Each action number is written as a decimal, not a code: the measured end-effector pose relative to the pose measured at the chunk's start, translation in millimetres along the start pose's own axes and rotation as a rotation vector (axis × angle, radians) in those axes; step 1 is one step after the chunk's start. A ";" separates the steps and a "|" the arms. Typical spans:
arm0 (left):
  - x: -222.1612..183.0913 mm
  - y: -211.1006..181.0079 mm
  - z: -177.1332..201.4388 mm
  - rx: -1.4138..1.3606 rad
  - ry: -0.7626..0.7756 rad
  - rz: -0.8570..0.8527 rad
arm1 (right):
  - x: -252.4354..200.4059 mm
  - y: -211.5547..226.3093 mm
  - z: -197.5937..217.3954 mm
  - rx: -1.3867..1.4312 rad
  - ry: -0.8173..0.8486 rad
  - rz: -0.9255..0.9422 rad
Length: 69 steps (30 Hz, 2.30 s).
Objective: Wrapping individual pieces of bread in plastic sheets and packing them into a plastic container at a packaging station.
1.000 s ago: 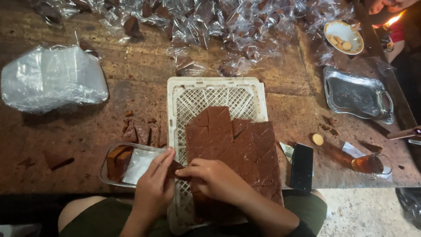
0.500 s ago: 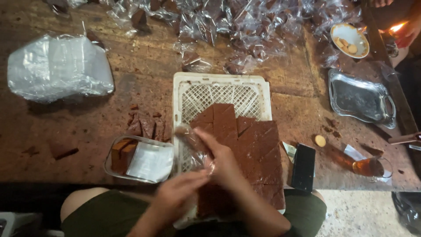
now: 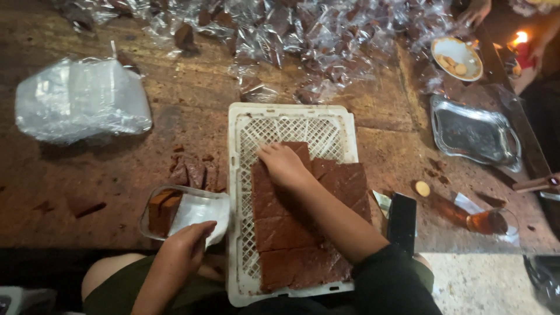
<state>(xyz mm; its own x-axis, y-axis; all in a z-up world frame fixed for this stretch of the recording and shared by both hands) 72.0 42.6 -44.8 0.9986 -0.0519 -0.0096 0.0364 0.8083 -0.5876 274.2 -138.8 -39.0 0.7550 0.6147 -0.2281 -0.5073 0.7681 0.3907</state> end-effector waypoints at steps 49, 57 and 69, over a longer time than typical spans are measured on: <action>12.0 -34.0 31.7 -0.170 -0.303 0.035 | -82.0 37.1 51.8 0.422 -0.486 0.132; 35.3 -51.1 44.7 -0.204 -0.315 0.057 | -160.3 67.2 86.4 0.974 -0.600 0.372; 20.8 -126.6 66.2 -0.108 -0.464 -0.247 | -163.9 144.9 76.4 0.615 -0.216 0.487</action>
<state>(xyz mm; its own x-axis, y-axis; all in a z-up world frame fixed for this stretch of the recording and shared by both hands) 90.7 -22.0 82.9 0.8736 0.0513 0.4839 0.2931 0.7384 -0.6074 108.8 -142.0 123.1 0.6042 0.7578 0.2464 -0.5280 0.1491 0.8361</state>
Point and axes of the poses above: each hand's wrist, its own x-axis towards the middle knuckle, its own z-axis out of the back of the hand, y = z × x, the point moved 9 cm from there along x, towards the middle knuckle, and after that the axes turned 13 degrees about x, right-handed, at the moved point
